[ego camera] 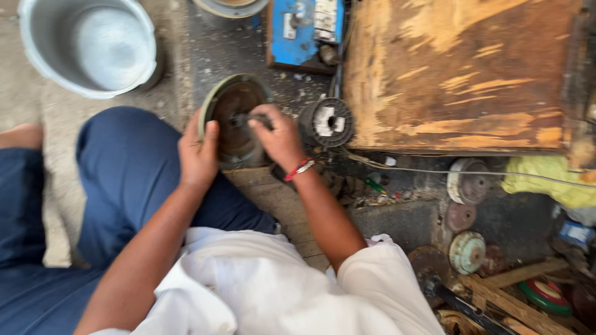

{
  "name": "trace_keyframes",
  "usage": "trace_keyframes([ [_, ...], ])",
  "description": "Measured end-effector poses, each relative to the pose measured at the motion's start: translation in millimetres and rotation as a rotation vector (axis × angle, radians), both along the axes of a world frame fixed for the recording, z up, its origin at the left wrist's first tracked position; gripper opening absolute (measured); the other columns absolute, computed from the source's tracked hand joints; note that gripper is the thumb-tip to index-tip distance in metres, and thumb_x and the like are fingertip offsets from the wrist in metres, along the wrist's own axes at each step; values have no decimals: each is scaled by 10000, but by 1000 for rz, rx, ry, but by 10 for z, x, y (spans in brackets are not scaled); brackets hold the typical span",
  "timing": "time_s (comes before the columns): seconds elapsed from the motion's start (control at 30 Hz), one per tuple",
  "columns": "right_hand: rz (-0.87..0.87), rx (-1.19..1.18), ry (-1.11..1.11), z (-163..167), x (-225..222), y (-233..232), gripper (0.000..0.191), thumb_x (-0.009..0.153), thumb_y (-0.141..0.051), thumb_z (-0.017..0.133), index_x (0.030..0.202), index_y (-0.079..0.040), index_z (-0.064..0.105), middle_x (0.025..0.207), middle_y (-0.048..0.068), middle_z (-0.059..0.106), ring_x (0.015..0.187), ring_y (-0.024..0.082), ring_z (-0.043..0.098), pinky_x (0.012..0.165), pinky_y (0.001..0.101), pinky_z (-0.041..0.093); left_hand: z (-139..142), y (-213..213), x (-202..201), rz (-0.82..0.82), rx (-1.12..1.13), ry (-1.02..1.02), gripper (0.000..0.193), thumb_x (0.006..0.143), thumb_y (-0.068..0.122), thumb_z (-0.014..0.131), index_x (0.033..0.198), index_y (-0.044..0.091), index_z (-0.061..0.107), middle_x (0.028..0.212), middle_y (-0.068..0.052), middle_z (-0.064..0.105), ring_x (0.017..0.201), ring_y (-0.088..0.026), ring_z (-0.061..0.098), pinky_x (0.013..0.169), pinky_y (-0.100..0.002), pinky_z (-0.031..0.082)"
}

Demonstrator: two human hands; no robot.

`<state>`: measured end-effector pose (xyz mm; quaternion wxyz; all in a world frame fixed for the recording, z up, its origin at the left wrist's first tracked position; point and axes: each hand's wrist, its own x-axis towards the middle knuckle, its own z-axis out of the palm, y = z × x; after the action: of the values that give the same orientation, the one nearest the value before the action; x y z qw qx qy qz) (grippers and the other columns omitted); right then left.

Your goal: The person sits on the ground holding a round metal speaker cover and works on its inner edge with a long file. They then set the cover aside, pick up a speaker magnet assembly, and use a screwdriver to scrape around its center pole.

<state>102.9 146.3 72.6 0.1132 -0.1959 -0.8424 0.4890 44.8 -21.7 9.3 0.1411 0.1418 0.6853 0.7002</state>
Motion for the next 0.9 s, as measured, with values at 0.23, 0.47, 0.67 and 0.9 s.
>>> trace_keyframes([
  [0.23, 180, 113, -111, -65, 817, 177, 194, 959, -228, 723, 1113, -110, 727, 1067, 76, 763, 992, 228, 733, 869, 346, 573, 2, 113, -18, 17, 21, 100, 391, 1216, 253, 536, 1487, -30, 542, 1397, -103, 623, 1283, -175, 568, 1140, -319, 450],
  [0.47, -231, -342, -326, -211, 2126, 698, 206, 898, -197, 783, 1055, -65, 766, 1031, 64, 766, 968, 202, 714, 869, 357, 570, -16, 138, 98, -74, 76, 87, 390, 1261, 302, 528, 1479, -21, 514, 1415, -87, 617, 1276, -125, 570, 1157, -287, 450],
  [0.67, -785, 532, -621, -95, 2695, 1393, 280, 860, -138, 721, 1138, -107, 710, 1104, 151, 697, 995, 374, 688, 858, 458, 549, 44, 161, 183, -66, 114, 57, 378, 1264, 309, 549, 1451, -20, 541, 1386, -78, 616, 1254, -122, 565, 1149, -281, 444],
  [0.9, -565, 692, -881, -169, 2609, 1337, 450, 799, -158, 762, 1238, -164, 666, 1295, 148, 612, 1087, 408, 627, 885, 520, 518, 141, 92, 197, -31, 82, 71, 313, 1201, 244, 537, 1394, 2, 585, 1214, -12, 621, 1086, -94, 541, 989, -267, 442],
])
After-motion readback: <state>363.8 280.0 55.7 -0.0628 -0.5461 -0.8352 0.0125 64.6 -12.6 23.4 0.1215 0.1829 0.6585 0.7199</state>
